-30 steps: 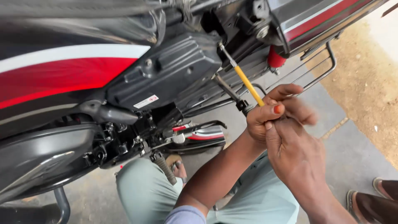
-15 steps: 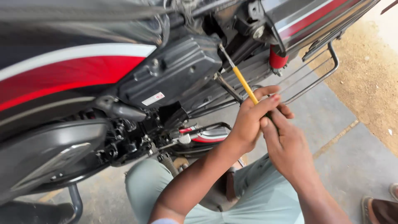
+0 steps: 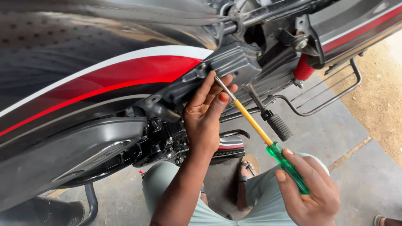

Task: Use a screwdriver to work on a motorcycle side panel.

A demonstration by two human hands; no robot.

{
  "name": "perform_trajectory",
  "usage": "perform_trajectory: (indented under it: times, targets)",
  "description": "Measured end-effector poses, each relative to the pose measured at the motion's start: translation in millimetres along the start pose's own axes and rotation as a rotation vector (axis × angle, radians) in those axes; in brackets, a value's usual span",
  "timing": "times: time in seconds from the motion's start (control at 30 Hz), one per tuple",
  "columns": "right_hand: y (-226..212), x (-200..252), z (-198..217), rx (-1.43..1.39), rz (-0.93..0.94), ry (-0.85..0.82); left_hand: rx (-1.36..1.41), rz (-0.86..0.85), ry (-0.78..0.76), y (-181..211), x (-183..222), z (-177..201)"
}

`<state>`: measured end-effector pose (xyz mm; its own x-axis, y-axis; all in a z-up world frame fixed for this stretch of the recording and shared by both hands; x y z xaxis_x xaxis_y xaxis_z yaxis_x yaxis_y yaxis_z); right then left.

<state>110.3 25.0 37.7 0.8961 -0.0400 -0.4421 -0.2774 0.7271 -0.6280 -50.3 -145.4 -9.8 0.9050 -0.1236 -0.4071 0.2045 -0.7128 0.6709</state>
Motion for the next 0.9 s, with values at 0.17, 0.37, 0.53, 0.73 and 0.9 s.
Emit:
perform_trajectory:
  times: [0.17, 0.37, 0.53, 0.73, 0.9]
  targets:
    - [-17.9, -10.7, -24.0, 0.102, -0.030, -0.017, 0.044, -0.015, 0.081, 6.9, 5.6, 8.4]
    - [-23.7, -12.0, -26.2, 0.165, -0.002, -0.041, 0.078, 0.001, 0.083, 12.3, 5.4, 7.7]
    - [-27.3, -11.2, -23.2, 0.147, -0.029, -0.044, 0.072, -0.010, 0.092, 11.5, 7.5, 9.6]
    - [-35.6, -16.9, -21.6, 0.198, -0.036, -0.065, 0.044, -0.007, 0.097, 12.2, 9.3, 9.1]
    - [-43.6, -20.6, -19.4, 0.227, -0.049, -0.065, 0.040, -0.001, 0.090, 13.1, 10.1, 7.4]
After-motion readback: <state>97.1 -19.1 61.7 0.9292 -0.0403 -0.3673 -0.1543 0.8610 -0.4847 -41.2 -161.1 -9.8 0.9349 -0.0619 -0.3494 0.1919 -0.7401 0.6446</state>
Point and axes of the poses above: each hand's wrist, its own x-axis away from the middle knuckle, its own z-axis out of the back of the hand, y = z × x, the point moved 4 cm from there along -x, towards the middle knuckle, and after that the axes turned 9 degrees about -y, right-handed, at the moved point
